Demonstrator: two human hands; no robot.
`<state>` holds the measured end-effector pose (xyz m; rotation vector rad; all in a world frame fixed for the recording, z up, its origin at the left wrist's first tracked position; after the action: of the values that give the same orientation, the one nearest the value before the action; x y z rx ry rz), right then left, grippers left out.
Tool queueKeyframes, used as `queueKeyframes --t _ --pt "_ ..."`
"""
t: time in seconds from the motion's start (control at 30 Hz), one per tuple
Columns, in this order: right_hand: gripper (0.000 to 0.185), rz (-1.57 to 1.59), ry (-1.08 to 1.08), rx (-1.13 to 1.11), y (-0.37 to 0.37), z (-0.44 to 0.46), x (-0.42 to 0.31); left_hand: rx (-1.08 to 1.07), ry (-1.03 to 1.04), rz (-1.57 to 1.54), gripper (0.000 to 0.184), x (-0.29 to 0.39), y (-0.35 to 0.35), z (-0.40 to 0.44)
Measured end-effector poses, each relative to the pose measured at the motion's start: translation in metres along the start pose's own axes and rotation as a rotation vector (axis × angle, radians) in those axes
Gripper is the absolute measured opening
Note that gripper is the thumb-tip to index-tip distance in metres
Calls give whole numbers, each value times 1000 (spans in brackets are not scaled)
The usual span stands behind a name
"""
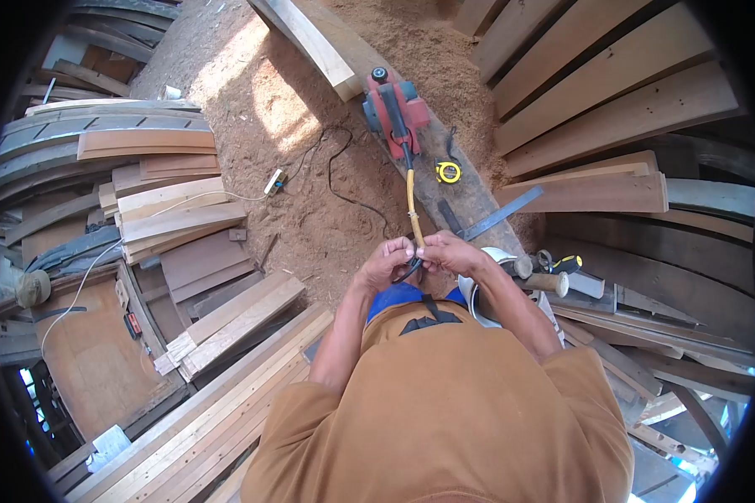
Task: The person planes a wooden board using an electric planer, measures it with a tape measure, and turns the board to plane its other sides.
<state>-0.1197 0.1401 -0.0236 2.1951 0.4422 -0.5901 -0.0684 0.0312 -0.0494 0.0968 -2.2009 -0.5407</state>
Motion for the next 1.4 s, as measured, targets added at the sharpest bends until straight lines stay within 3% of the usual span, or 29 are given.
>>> queueKeyframes --t 0.27,0.37,0.47,0.77,0.97,1.07,1.17,1.27,1.4 --pt "21 36 42 42 -7 -10 4 -58 -29 79 30 10 14 -1" --pt "20 151 22 -4 -10 -9 7 -19 53 281 28 32 19 -9" --pt "20 160 14 -18 -10 -6 9 -104 -24 566 25 26 21 -12" --pt "24 -120 -13 84 -7 -12 -4 -77 87 238 29 47 13 -26" --pt "23 -87 -29 131 -8 -8 2 -117 -21 446 31 58 18 -40" --pt "27 -79 -18 185 -11 -9 8 -127 95 314 27 69 31 -50" --pt "25 67 -35 239 -7 -15 13 21 -20 404 23 52 25 -53" --pt "35 147 -30 281 8 -27 0 115 -70 484 23 32 16 -51" --pt "59 -179 -111 289 9 -32 -6 215 -65 233 26 16 18 -40"
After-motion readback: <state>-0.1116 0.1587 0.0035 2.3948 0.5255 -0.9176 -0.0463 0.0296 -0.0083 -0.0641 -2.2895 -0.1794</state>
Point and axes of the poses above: each hand's wrist, its own z-axis towards the middle knuckle, its own y-axis out of the palm, x = y × z, the point moved 9 cm from there along z, towards the middle knuckle, and after that the axes turned 15 degrees about z, right-handed, at the moved point
